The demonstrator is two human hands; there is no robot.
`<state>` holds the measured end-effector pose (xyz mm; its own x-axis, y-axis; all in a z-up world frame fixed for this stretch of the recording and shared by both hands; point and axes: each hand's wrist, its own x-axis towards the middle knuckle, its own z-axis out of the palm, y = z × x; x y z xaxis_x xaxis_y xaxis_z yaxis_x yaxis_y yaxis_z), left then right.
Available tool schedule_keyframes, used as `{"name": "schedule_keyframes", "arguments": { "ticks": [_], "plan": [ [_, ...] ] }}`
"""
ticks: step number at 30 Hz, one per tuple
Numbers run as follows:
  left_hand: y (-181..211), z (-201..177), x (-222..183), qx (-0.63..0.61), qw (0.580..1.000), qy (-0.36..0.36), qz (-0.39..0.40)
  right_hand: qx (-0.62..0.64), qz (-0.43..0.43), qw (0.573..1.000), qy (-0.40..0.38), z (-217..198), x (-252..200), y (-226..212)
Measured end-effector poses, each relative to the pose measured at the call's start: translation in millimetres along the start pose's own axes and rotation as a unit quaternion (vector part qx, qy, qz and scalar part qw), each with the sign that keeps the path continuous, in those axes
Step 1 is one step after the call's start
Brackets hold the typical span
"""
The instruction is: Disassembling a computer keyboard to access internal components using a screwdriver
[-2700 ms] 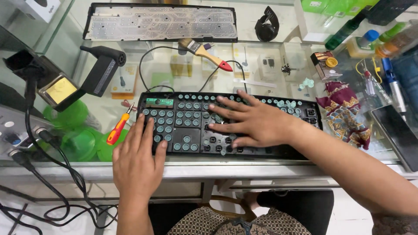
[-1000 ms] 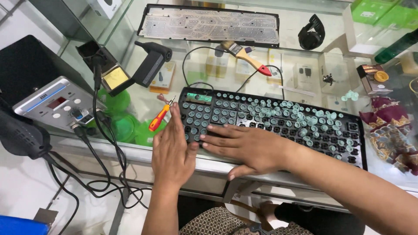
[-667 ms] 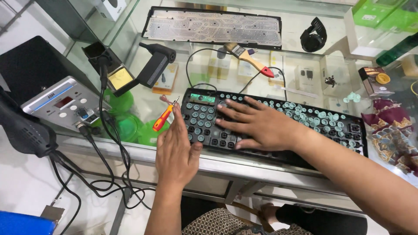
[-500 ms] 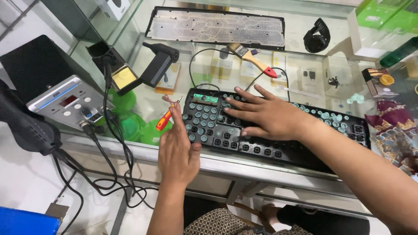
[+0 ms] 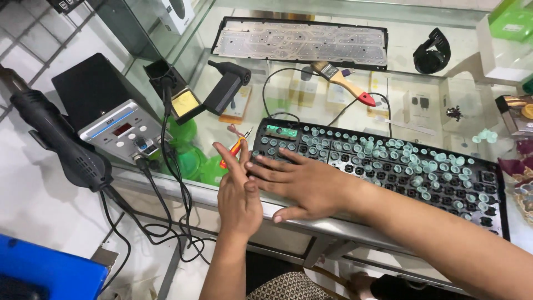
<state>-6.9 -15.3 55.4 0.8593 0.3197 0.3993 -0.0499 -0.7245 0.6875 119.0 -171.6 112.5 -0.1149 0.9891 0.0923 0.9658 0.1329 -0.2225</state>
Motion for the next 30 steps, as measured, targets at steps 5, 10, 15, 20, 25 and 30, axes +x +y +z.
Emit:
{"name": "schedule_keyframes", "arguments": {
  "ticks": [5,10,15,20,25,30],
  "plan": [
    [4,8,1,0.128,0.991,-0.021,0.026,-0.078,0.039,0.996,0.006,2,-21,15],
    [3,11,1,0.154,0.987,-0.017,0.035,-0.105,0.098,0.990,-0.007,-5,-50,33],
    [7,9,3,0.178,0.983,-0.022,0.031,-0.097,0.146,0.984,-0.015,-14,-77,46],
    [6,8,2,0.186,0.982,-0.031,0.030,-0.080,0.185,0.979,-0.009,-31,-106,62],
    [6,8,2,0.177,0.983,-0.026,0.035,-0.040,0.226,0.973,0.025,-52,-128,72],
    [17,-14,2,0.059,0.998,0.007,-0.031,-0.007,0.320,0.943,0.089,-73,-170,53]
  ]
}}
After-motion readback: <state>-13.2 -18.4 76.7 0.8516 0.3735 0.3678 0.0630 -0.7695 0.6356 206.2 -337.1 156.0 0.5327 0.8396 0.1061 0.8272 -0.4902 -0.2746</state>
